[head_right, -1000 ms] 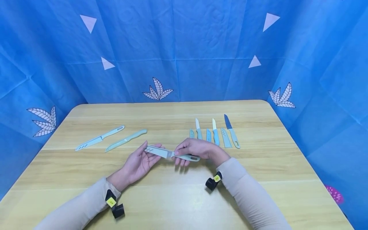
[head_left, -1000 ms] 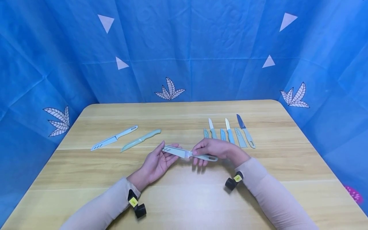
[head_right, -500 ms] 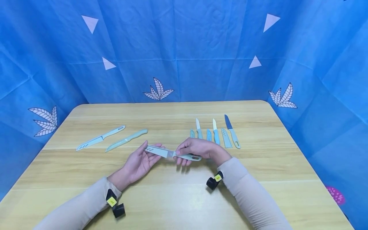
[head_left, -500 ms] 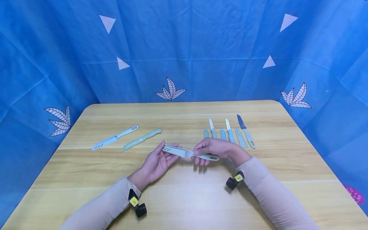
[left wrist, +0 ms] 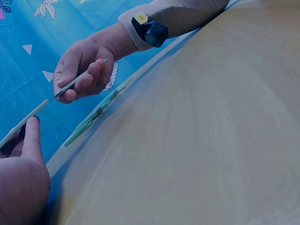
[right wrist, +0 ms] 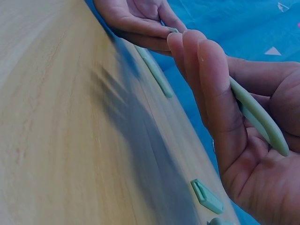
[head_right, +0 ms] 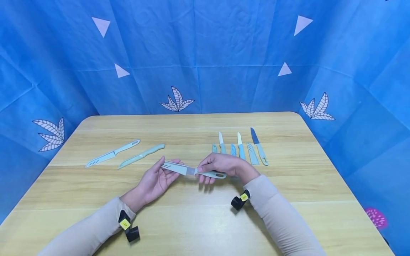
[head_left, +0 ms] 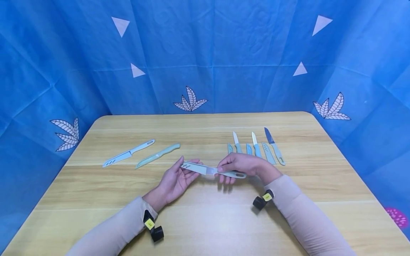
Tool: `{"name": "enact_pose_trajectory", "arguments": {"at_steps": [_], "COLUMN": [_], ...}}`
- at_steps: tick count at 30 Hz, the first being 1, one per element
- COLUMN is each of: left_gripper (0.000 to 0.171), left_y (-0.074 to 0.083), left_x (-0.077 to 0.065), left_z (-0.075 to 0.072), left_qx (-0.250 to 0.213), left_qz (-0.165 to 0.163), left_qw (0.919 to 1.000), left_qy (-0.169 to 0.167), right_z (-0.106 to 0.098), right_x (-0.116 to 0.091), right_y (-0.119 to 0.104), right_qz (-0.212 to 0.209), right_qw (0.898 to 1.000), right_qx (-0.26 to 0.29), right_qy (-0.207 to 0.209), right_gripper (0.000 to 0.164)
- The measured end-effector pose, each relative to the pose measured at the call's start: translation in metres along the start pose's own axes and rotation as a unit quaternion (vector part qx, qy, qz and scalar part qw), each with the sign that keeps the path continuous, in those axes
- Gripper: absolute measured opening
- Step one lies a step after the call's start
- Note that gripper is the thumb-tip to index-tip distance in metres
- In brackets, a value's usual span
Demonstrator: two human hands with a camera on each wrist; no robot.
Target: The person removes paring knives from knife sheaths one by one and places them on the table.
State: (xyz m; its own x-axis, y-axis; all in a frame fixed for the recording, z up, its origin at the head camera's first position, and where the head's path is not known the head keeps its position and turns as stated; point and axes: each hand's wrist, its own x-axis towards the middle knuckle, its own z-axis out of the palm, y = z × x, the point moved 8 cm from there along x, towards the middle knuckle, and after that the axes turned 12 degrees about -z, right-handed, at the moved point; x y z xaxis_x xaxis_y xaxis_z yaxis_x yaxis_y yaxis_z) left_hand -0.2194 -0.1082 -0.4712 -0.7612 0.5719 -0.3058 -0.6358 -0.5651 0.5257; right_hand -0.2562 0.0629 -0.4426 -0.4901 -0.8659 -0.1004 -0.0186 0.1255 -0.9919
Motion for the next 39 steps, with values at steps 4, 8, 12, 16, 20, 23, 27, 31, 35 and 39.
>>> {"name": "enact_pose_trajectory", "arguments": {"at_steps": [4,8,12,16,20,23,27,31,35,39], "left_gripper": [0.051,0.054,0.056,0.054,0.052,0.053,0.057,0.059,0.056,0.054], "left_y": [0.0005,0.0011,0.0014,0.0015,0.0013,0.0013,0.0016,0.0017,0.0017,0.0017], "left_x": [-0.0004,-0.0009,-0.0012,-0.0013,-0.0011,-0.001,-0.0015,-0.0015,-0.0011,-0.0011], "left_z": [0.0006,0.0017,0.0016,0.0019,0.0012,0.0006,0.001,0.0011,0.0004,-0.0001], "left_qx": [0.002,0.004,0.004,0.001,0.001,0.001,0.004,0.006,0.006,0.005], "left_qz": [0.003,0.005,0.006,0.006,0.006,0.007,0.011,0.012,0.012,0.013], "left_qw": [1.0,0.9999,1.0,1.0,0.9999,1.0,0.9999,0.9999,0.9999,0.9999], "left_qy": [-0.007,-0.009,-0.005,-0.007,-0.009,-0.005,-0.001,0.001,0.004,0.005], "right_z": [-0.0014,-0.0022,-0.0026,-0.0035,-0.0049,-0.0059,-0.007,-0.0082,-0.0096,-0.0103], "right_x": [-0.0011,-0.001,-0.0012,-0.0022,-0.0033,-0.0042,-0.0055,-0.0065,-0.0077,-0.0092], "right_y": [-0.0009,-0.0005,-0.0006,-0.0005,-0.0003,-0.0002,0.0003,0.0009,0.0012,0.0007], "right_qz": [-0.001,-0.002,-0.003,-0.003,-0.003,-0.002,0.002,0.005,0.004,0.003], "right_qw": [1.0,1.0,1.0,1.0,1.0,1.0,1.0,1.0,1.0,1.0], "right_qx": [-0.003,0.005,0.014,0.01,0.002,-0.001,-0.001,-0.001,-0.001,-0.003], "right_qy": [-0.001,-0.003,-0.004,-0.006,-0.007,-0.007,-0.007,-0.01,-0.013,-0.016], "right_gripper": [0.025,0.026,0.027,0.027,0.027,0.027,0.028,0.028,0.029,0.03]}}
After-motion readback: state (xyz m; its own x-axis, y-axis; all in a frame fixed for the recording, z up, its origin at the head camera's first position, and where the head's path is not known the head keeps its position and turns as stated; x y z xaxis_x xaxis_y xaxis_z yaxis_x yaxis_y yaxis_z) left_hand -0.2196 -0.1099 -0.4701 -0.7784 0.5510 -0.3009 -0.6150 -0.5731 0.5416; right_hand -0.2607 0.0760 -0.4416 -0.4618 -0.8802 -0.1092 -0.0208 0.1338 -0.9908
